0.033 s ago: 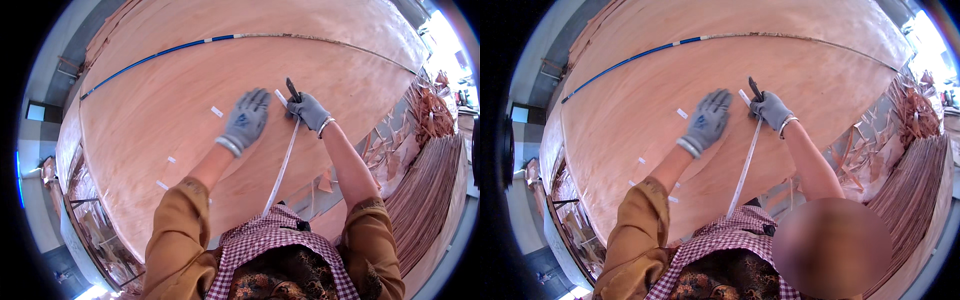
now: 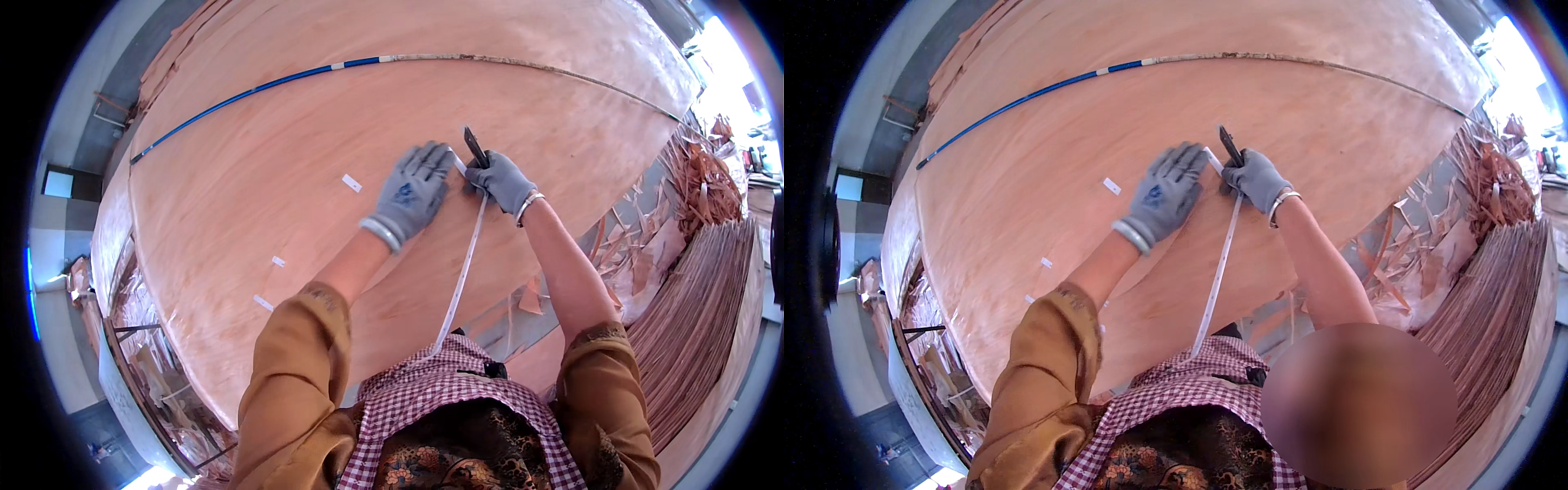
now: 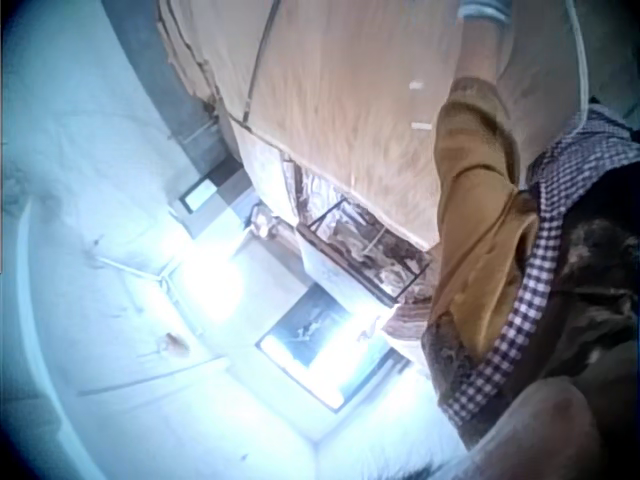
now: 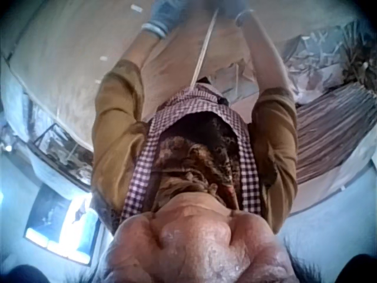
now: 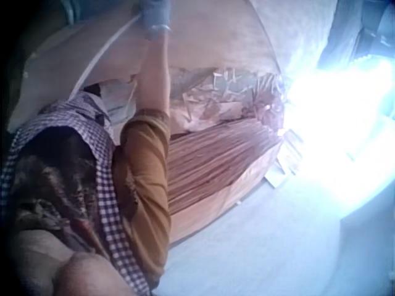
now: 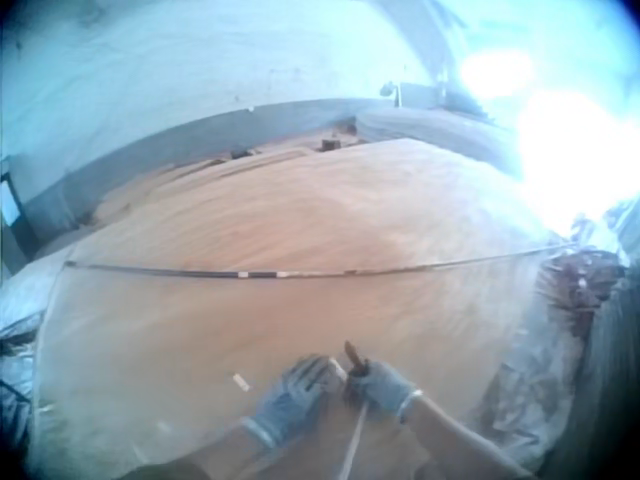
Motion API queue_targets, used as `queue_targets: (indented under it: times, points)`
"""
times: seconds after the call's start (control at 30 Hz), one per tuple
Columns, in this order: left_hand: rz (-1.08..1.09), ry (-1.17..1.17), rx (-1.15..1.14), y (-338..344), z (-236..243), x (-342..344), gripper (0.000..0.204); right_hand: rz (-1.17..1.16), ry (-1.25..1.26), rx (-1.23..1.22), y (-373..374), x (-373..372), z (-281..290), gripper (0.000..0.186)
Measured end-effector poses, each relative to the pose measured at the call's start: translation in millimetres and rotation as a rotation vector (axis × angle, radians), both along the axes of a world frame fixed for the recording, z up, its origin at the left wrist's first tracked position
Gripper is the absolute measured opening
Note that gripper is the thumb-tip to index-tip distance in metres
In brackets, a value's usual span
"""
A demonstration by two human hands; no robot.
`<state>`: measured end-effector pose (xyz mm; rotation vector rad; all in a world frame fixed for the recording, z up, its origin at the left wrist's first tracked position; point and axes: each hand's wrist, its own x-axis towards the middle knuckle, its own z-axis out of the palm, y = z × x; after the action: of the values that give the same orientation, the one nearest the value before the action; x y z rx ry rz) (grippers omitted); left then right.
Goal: The person cuts a large sheet of wood veneer using a utility knife, uses a measuring tape to mark segments, and stacks the cut pieces on top of each other.
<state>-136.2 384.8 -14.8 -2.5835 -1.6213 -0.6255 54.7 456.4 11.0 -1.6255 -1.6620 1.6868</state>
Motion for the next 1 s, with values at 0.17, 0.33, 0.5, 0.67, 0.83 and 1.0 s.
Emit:
queue_targets:
  times: [0.17,0.33,0.5,0.67,0.83,1.0]
  points:
    - [-0.05,0.047,-0.088,10,-5,18,0.044,-0.026,0.037,-0.043,-26,10,-6,0.013]
    - [-0.118,-0.031,-0.238,7,-3,-6,0.044,0.062,0.351,-0.178,-79,-8,18,0.012]
    - [0.231,-0.381,-0.081,-74,-3,-17,0.046,0.049,0.413,-0.268,-89,-3,-3,0.014]
    - [0.058,-0.039,-0.193,-131,8,-9,0.049,0.14,0.043,-0.057,-119,-31,-1,0.021]
    - [0.043,0.005,-0.116,-125,-4,-8,0.05,0.123,0.11,-0.069,-178,-25,16,0.01]
    - [-0.084,-0.064,-0.042,-142,-1,-37,0.042,-0.044,0.22,0.058,-262,-25,57,0.011]
